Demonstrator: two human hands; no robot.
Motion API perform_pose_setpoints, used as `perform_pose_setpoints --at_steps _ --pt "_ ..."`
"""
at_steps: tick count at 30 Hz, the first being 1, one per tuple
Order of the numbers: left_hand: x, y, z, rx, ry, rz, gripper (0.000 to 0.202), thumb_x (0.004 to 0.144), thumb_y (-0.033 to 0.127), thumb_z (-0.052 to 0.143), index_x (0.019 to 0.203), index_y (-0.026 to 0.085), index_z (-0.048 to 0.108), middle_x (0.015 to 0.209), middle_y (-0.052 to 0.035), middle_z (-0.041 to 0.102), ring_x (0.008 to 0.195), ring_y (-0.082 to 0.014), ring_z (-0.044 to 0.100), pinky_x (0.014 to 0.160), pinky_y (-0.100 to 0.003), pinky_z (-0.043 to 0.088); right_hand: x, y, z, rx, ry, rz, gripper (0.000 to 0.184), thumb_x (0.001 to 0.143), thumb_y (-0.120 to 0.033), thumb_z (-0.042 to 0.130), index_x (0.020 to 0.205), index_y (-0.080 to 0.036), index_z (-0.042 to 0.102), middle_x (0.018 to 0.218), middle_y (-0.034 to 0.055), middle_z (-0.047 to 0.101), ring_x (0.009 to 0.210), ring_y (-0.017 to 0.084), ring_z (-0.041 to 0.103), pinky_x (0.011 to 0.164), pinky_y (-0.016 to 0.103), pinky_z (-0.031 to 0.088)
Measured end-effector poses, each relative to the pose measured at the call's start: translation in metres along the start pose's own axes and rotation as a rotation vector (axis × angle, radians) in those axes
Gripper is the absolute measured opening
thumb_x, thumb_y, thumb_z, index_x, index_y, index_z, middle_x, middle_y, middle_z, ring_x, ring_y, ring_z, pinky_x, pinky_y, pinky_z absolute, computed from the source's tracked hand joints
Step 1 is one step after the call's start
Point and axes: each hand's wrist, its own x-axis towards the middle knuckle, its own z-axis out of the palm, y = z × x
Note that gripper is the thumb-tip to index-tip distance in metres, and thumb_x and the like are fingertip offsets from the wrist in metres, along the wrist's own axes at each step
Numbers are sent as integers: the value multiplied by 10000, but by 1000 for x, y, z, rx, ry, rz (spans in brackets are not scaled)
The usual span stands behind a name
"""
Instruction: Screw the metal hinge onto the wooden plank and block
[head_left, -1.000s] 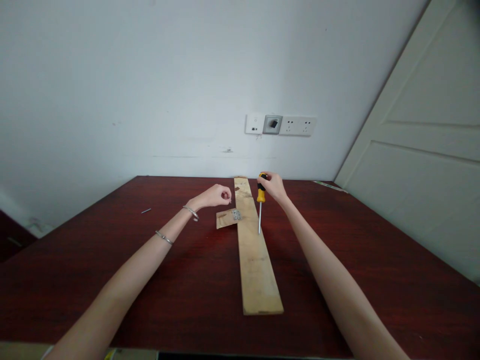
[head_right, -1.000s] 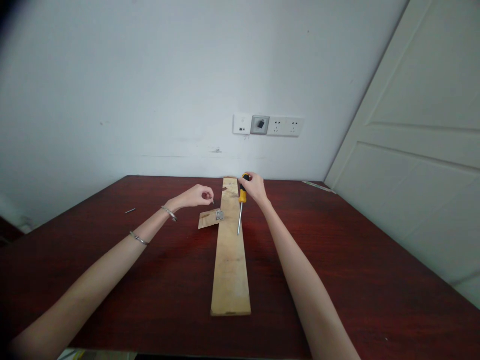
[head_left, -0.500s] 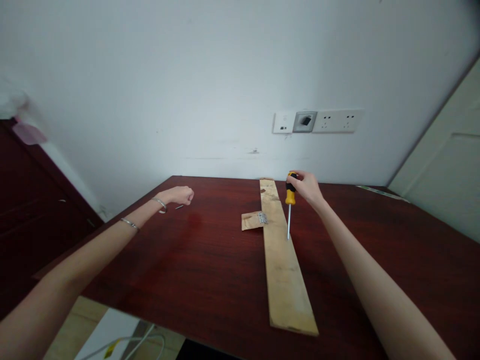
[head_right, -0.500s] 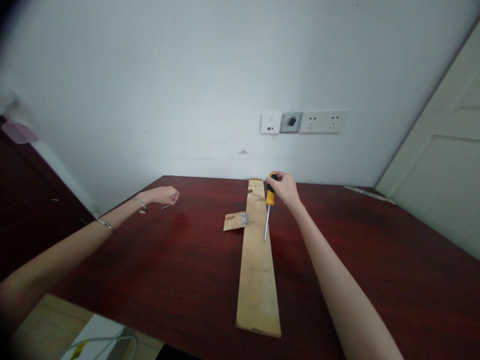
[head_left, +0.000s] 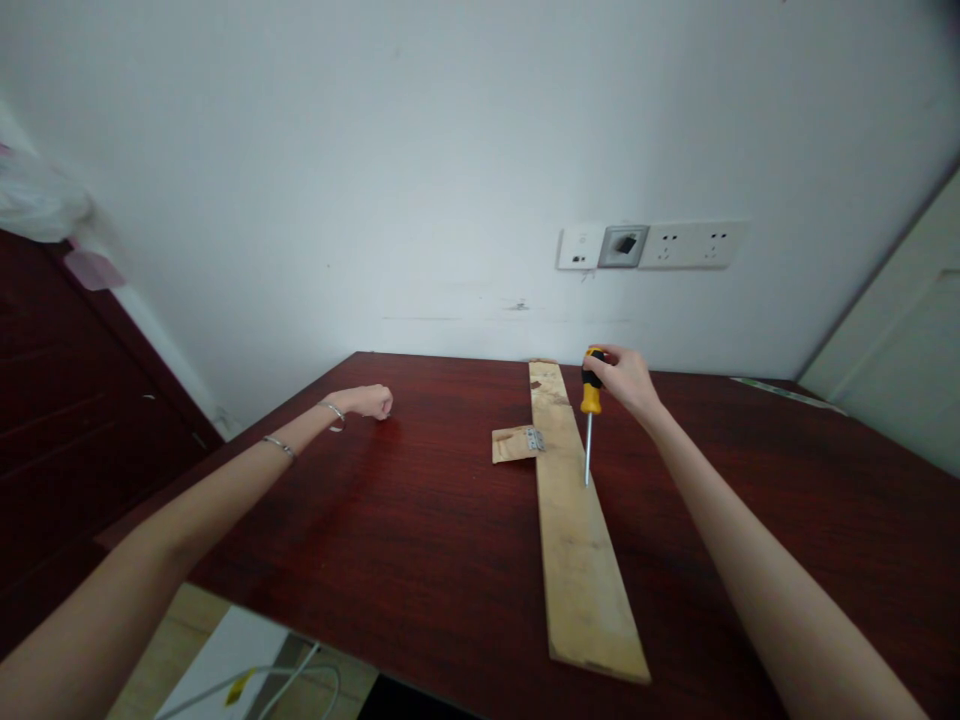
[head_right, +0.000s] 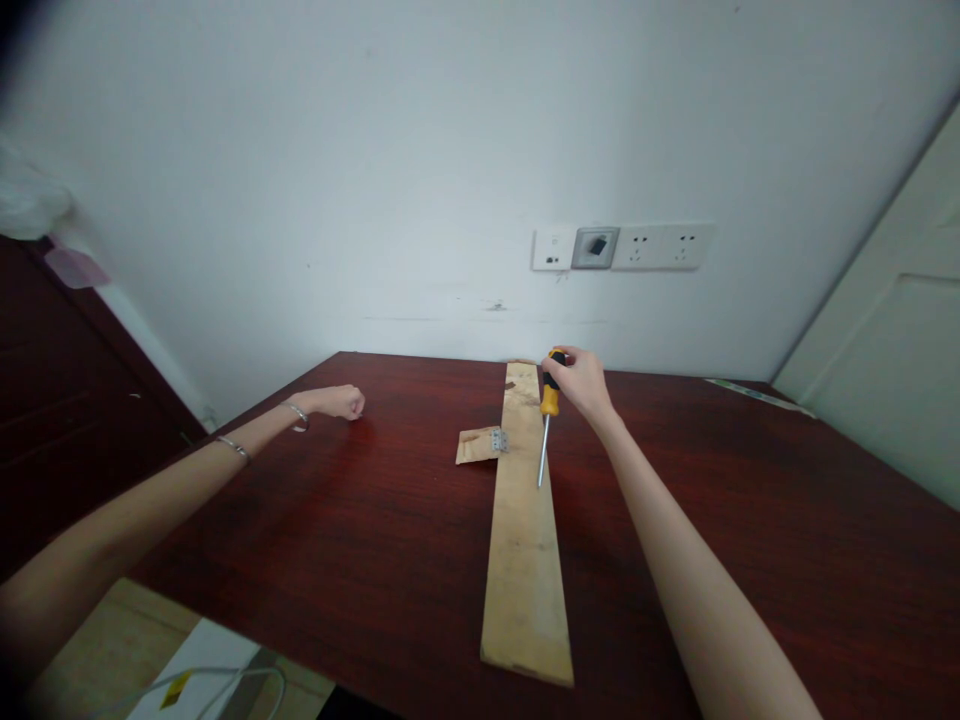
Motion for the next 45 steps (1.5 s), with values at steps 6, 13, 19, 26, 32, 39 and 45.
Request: perform_pose_setpoints --at_steps 6,13,19,26,32,39,45 --pt "2 -5 -1 -45 -49 4 149 648 169 540 730 124 657 670 -43 651 591 -146 553 580 -240 418 -2 -3 1 30 -27 -6 393 646 -379 564 888 -111 720 696 53 631 640 177 537 560 265 401" --pt "5 13 -16 28 -58 -17 83 670 220 634 671 137 640 623 -29 629 580 -141 533 597 -250 412 -2 -3 0 17 -23 -13 364 646 -369 555 852 -118 719 683 50 629 649 181 543 579 272 417" --pt "21 85 -40 37 -23 159 421 695 418 680 998 126 663 902 -81 691 748 -173 594 648 -237 425 -3 -10 -3 -53 20 -75 488 644 -349 581 1050 -107 704 869 97 695 779 224 600 737 343 476" --pt "30 205 -37 83 -102 386 1050 521 657 731 1360 90 455 1409 -216 453 1276 -346 422 990 -341 381 -11 -41 -15 -176 60 -237 545 694 -337 616 1184 -102 644 963 133 701 767 234 622 809 402 488" --pt "48 257 -30 126 -141 328 1117 382 617 807 1302 67 494 1361 -277 465 1205 -405 477 971 -404 410 -20 -57 -18 -286 71 -392 485 767 -293 610 1234 -165 587 1089 143 654 885 270 627 829 424 486" --pt "62 259 -24 115 -167 324 1018 374 618 805 1231 135 544 1290 -216 545 1135 -383 534 901 -377 453 -28 -68 -23 -476 -8 -354 561 837 -325 589 1368 -203 454 1070 150 626 834 293 630 735 397 477" --pt "59 248 -28 127 -183 384 876 487 646 746 1182 152 547 1218 -176 583 1053 -335 565 855 -365 460 -27 -62 -21 -488 -60 -391 513 853 -349 571 1345 -254 461 970 99 632 708 230 601 668 343 466"
